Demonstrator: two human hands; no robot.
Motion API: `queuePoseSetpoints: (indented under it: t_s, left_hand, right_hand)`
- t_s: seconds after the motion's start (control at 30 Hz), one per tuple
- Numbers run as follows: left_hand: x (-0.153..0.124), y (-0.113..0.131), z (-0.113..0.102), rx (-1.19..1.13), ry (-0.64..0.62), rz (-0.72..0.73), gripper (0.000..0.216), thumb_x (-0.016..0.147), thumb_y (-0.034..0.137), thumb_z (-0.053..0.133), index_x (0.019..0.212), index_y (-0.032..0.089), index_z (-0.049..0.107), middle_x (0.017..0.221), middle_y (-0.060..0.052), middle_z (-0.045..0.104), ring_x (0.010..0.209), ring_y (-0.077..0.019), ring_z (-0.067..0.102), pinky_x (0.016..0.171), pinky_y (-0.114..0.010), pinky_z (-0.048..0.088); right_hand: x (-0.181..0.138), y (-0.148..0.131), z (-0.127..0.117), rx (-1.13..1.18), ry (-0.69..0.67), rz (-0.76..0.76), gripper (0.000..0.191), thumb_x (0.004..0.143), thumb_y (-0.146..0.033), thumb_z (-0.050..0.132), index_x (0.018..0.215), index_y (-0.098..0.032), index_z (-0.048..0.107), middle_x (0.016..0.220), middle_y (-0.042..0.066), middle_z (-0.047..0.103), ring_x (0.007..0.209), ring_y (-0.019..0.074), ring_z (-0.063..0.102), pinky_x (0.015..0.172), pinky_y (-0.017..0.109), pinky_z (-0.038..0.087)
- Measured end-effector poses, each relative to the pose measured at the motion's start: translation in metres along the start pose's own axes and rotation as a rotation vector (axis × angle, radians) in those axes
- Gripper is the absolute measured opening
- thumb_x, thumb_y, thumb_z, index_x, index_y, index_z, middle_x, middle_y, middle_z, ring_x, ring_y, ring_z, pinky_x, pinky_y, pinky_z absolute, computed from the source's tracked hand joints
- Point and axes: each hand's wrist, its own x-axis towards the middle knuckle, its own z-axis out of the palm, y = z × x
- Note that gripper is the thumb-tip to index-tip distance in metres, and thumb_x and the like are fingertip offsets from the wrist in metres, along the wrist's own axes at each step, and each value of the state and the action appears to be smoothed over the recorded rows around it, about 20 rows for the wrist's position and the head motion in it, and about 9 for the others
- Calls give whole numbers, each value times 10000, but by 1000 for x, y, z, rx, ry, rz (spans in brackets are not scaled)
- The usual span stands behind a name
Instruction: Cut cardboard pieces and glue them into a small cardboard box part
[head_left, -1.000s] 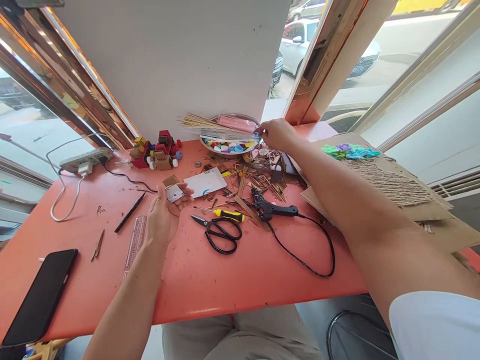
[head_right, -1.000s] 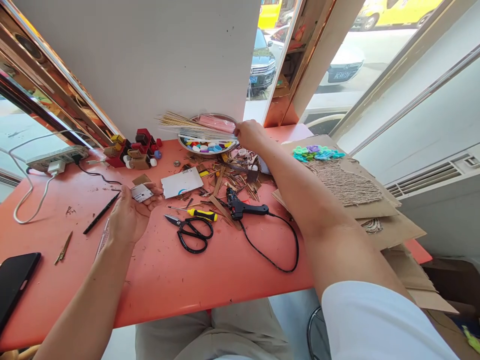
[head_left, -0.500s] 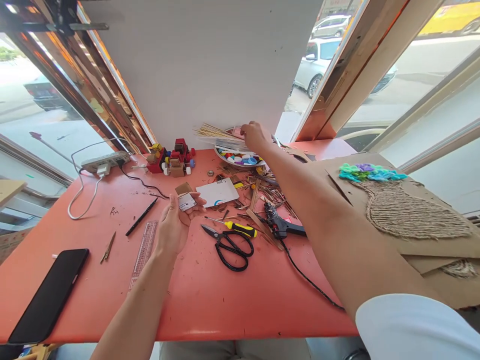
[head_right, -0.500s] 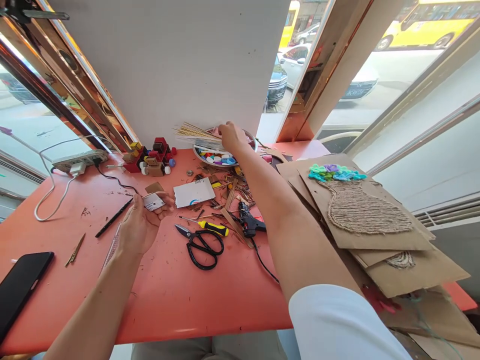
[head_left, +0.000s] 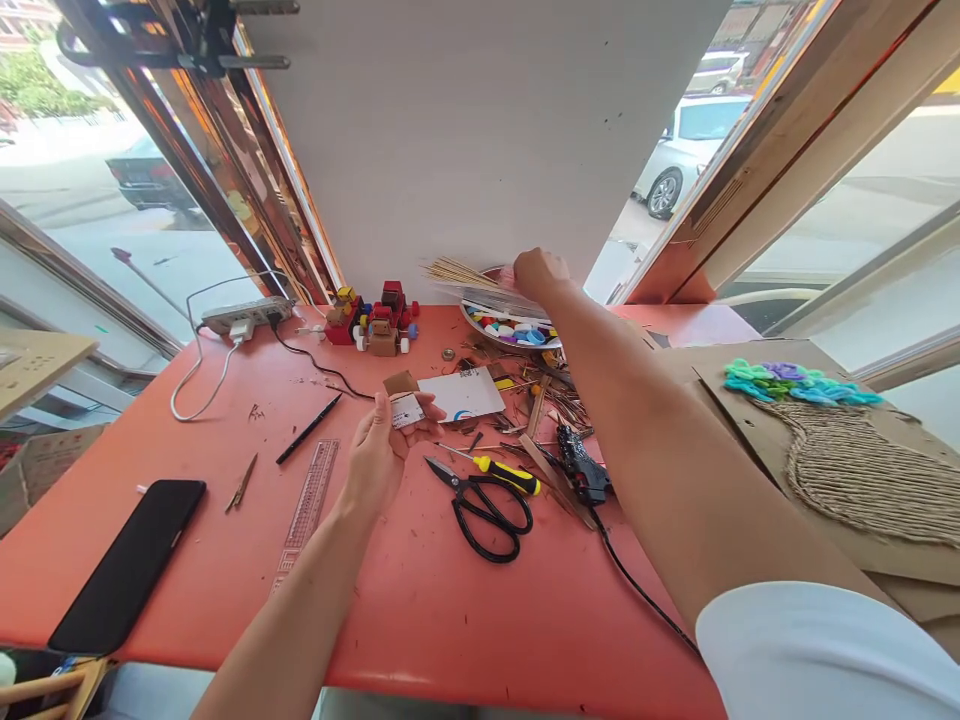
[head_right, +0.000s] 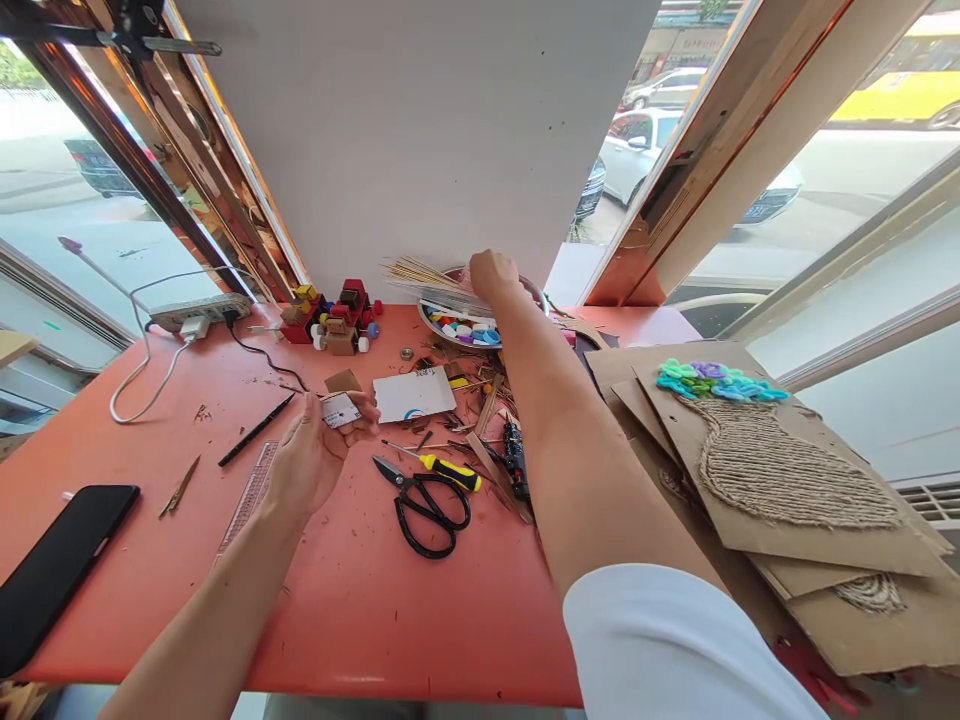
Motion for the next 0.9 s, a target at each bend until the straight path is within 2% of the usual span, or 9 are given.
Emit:
queuePoseSetpoints:
  t_s: [0.1,0.2,0.3,0.37,0.47,0.57,0.63,0.8,0.9]
  left_hand:
    - [3,-1,0,-9,22,13,554,843,734,736,777,184,720,811,-132,796,917,-312,806,738,-408,673]
    - [9,-3,-3,-18,62,54,559,844,738,735,775,184,719,785,-126,787,914,-306,809,724,-385,669]
    - [17,-5,-11,-25,93,67,485,866,666,765,825,184,733,770,-105,783,881,-281,815,704,-352,660]
    - [23,-5,-16,-7,77,48,387,849,558,830,830,187,725,779,-91,788,824,-254,813,680,-321,648]
    - [30,-8,-21,61,58,33,232,868,373,835,836,196,688,775,-57,795,680,-188,779,608,-261,607]
    - [34,-11,-18,127,100,34,184,909,207,758,846,227,586,755,-5,793,551,-141,716,534,-219,550]
    - [34,-12,-14,175,88,16,216,921,139,709,832,233,536,741,12,785,491,-119,669,523,-208,533]
    - [29,-11,-9,211,-27,62,226,887,124,750,810,215,557,761,6,771,519,-104,648,596,-215,539]
    - [27,-8,-11,269,-20,85,214,840,86,776,784,200,603,777,6,748,540,-108,629,626,-231,522]
  right_hand:
    - [-13,-6,-19,41,17,54,416,984,-194,497,1272,-106,783,1253,249,767,1169,402,725,970,491,579]
    - [-29,-19,-47,126,159,16,429,1059,-234,412,1343,-155,724,1374,182,729,1296,324,660,1073,420,531]
    - [-53,-38,-75,495,465,18,310,1070,-245,458,1250,-166,698,1261,141,767,1064,236,728,990,351,554]
    - [-79,-50,-87,738,520,2,222,1049,-212,491,1170,-207,677,1134,87,788,873,187,735,838,322,585]
    - [-132,-64,-88,938,411,-65,135,1010,-251,598,1128,-250,663,961,33,776,748,169,723,674,296,575]
    - [-190,-70,-74,1012,284,-100,299,950,-387,736,1217,-290,642,859,-1,755,703,167,710,619,288,565]
    - [-222,-72,-59,1075,221,-122,353,897,-452,792,1178,-298,643,823,-11,752,654,157,685,591,286,560]
    - [-262,-87,-15,1329,45,-192,383,825,-556,815,988,-274,612,751,-18,751,541,135,634,512,271,522]
    - [-275,-105,10,1485,-40,-216,391,823,-584,786,938,-266,591,710,-26,731,492,125,603,460,255,472]
